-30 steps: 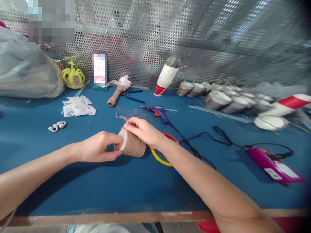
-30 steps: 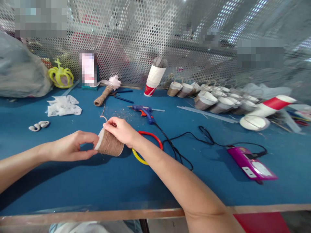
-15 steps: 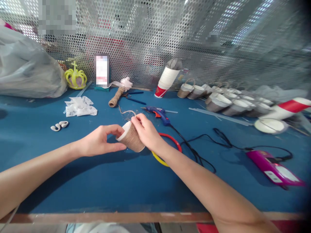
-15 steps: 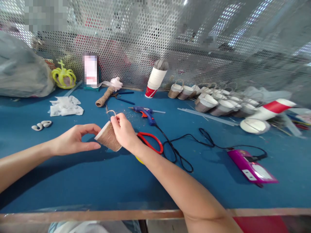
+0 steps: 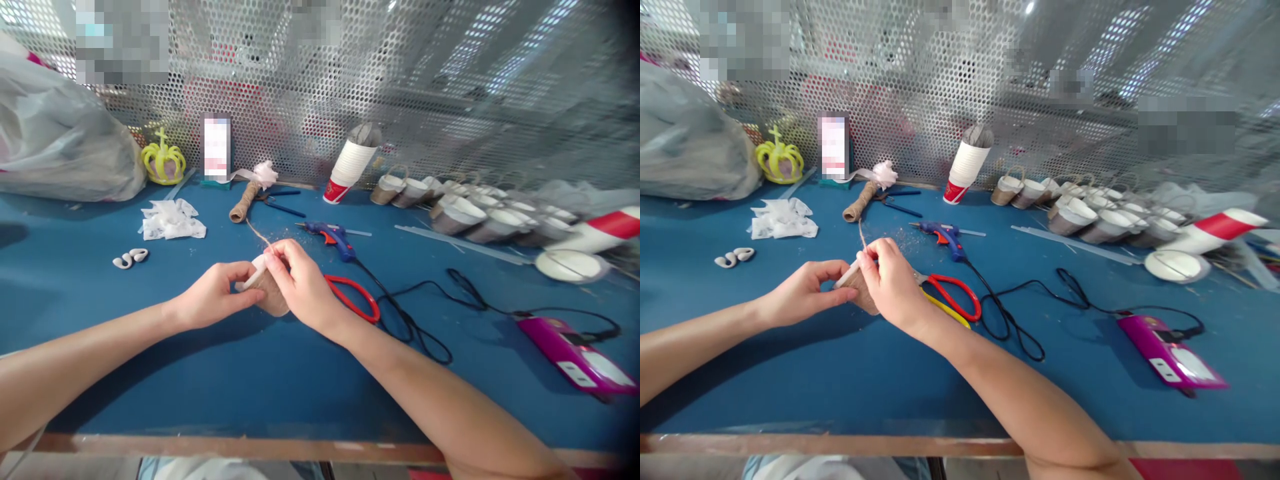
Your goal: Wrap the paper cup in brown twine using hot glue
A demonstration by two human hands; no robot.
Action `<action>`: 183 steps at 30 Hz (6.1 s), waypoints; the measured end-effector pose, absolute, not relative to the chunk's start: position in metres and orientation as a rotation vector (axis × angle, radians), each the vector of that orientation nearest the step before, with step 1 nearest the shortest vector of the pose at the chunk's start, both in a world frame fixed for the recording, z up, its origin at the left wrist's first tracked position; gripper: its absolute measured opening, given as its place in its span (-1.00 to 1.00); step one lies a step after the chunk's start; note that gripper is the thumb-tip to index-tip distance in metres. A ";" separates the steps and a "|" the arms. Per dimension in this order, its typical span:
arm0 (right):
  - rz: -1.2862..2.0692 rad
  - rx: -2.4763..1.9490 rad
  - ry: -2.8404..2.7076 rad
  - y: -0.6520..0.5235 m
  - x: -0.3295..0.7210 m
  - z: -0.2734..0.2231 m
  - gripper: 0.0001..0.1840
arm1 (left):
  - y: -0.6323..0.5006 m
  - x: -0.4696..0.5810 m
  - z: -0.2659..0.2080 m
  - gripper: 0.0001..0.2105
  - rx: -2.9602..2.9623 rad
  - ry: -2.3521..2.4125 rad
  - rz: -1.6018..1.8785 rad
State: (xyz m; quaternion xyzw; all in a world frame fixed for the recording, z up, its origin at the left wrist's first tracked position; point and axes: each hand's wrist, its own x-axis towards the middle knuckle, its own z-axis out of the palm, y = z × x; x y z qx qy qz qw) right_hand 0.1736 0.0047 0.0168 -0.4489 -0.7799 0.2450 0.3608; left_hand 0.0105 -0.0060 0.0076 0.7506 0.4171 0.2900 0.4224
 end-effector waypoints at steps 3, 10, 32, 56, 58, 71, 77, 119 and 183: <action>0.696 -1.157 -1.979 0.007 0.177 0.020 -0.85 | -0.004 0.010 0.008 -0.87 1.863 1.025 0.706; 0.965 -1.213 -1.792 0.011 0.180 0.018 -0.81 | 0.003 0.004 0.011 -0.82 1.800 0.994 0.744; 1.336 -1.026 -1.392 0.023 0.178 -0.003 -0.77 | 0.008 -0.001 0.009 -0.85 1.974 1.143 0.844; 1.349 -1.052 -1.393 0.013 0.168 -0.001 -0.69 | 0.005 0.001 0.009 -0.90 1.954 1.187 0.883; 1.337 -1.044 -1.412 0.013 0.169 -0.002 -0.69 | 0.005 0.001 0.010 -0.90 1.956 1.184 0.872; 1.147 -1.112 -1.928 0.020 0.195 0.030 -0.61 | 0.005 0.005 0.005 -0.87 1.782 0.972 0.868; 1.119 -1.236 -2.120 0.015 0.201 0.026 -0.43 | 0.001 0.008 0.004 -0.86 1.717 0.935 0.760; 1.348 -1.255 -1.535 -0.002 0.256 0.053 -0.77 | 0.000 0.007 0.006 -0.80 1.961 1.086 0.701; 0.360 -1.359 -2.167 -0.044 0.231 0.037 -0.91 | 0.004 0.004 0.007 -0.87 2.037 0.986 0.776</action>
